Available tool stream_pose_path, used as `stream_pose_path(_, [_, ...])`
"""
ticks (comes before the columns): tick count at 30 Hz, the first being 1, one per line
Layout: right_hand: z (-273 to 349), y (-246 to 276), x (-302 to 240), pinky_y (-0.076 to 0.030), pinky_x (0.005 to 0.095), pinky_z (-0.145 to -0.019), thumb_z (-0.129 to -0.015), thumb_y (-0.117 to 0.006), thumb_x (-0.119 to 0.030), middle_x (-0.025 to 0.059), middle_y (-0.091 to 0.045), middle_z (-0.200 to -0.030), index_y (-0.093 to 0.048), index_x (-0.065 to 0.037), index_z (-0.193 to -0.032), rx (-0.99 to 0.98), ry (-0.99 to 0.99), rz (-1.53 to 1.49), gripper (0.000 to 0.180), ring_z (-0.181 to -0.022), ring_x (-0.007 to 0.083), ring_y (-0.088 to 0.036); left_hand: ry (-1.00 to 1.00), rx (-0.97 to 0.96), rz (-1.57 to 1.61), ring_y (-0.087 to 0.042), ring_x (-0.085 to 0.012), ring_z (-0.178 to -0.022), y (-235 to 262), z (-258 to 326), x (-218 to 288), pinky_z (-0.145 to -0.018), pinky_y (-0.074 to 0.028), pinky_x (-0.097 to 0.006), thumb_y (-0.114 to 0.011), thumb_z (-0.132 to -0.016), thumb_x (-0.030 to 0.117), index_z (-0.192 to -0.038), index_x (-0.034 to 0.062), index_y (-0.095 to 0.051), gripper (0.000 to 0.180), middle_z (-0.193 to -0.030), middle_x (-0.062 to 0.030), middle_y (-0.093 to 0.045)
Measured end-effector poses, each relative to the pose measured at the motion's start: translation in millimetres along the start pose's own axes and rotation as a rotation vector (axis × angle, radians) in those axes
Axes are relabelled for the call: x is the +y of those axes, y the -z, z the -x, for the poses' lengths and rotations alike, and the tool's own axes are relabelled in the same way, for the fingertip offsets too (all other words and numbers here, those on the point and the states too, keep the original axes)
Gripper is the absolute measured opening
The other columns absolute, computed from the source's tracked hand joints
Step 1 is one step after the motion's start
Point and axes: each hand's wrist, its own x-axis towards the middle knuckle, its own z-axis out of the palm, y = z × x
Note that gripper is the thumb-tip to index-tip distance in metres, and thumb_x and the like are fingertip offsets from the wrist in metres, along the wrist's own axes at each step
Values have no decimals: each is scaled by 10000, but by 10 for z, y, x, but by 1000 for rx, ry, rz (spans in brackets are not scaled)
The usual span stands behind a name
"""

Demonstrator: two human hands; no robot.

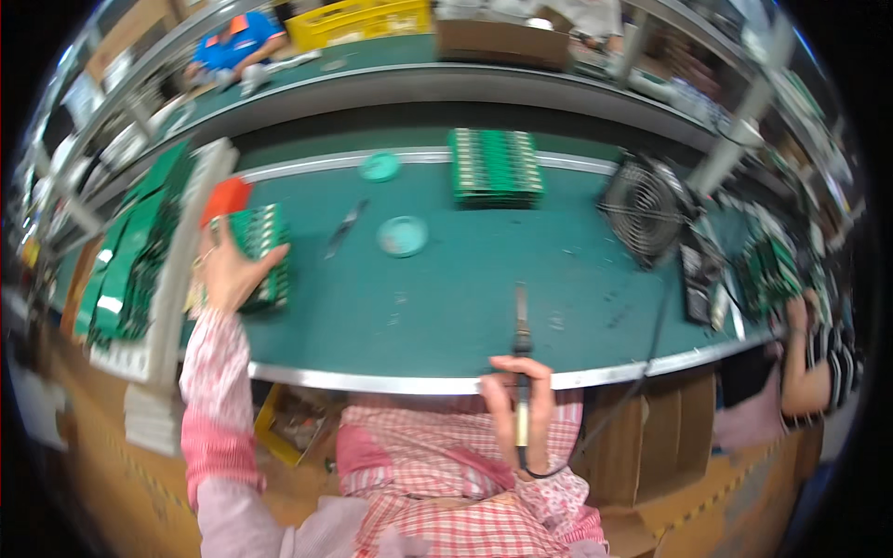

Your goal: The person solders components onto a circuit board panel using a soldering iron and wire, stacks the panel with other circuit boards, and solders components on a new panel.

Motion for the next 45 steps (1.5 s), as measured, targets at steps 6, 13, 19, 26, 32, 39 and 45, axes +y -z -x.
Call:
stream_pose_path(6, [-25,-228,-60,-588,312,-824,-808,-751,24,205,-488,-1368,-375,-18,-1382,-75,147,-143,687,-1111,265,-649,-392,-22,444,-319,-447,-1401,-5,1105,1177,-1148,-281,-470,-882,-604,344,-1519,-12,-265,1160,-1527,-307,-270])
stream_pose_path(13, [153,-86,-101,-562,311,-842,-844,-689,45,216,-484,-1387,-384,11,-1388,21,122,-34,625,-1095,231,-635,-249,-306,894,-299,-457,-1394,-81,1734,1683,-1131,-288,-492,-860,-711,311,-1487,-40,-312,1012,-1522,-319,-220])
stream_pose_path(19, [-165,628,-131,-489,292,-851,-881,-612,29,120,-576,-1194,-402,-11,-1389,-93,-56,161,551,-1024,167,-594,-420,-468,927,-413,-409,-1329,-1,1918,1611,-1098,-349,-468,-799,-783,185,-1356,-7,-510,670,-1453,-264,-368])
stream_pose_path(26, [-538,820,-276,-501,408,-837,-802,-668,1,201,-629,-1081,-546,-44,-1276,-177,230,788,492,-977,353,-620,-648,-334,795,-575,-279,-966,-76,1896,1579,-840,-413,-405,-683,-830,114,-976,48,-649,163,-1073,-102,-614])
stream_pose_path(32, [-235,558,-330,-496,404,-754,-755,-812,-341,123,-617,-947,-680,-74,-987,-340,311,688,378,-870,298,-596,-868,-321,607,-519,-222,-780,-54,1948,1708,-772,-380,-393,-699,-764,156,-797,91,-559,157,-794,-37,-498])
stream_pose_path(39, [-80,391,-298,-496,380,-684,-671,-860,-212,91,-580,-878,-711,-110,-913,-317,406,670,302,-817,286,-596,-983,-424,463,-534,-184,-763,16,1907,1632,-746,-377,-357,-658,-779,208,-809,96,-554,156,-771,-23,-507])
stream_pose_path(45, [-100,420,-253,-492,351,-722,-768,-763,-29,85,-596,-838,-662,-72,-874,-290,201,365,153,-819,263,-602,-916,-544,794,-576,-206,-689,65,1776,1374,-792,-408,-397,-726,-816,149,-816,84,-519,216,-740,-27,-551])
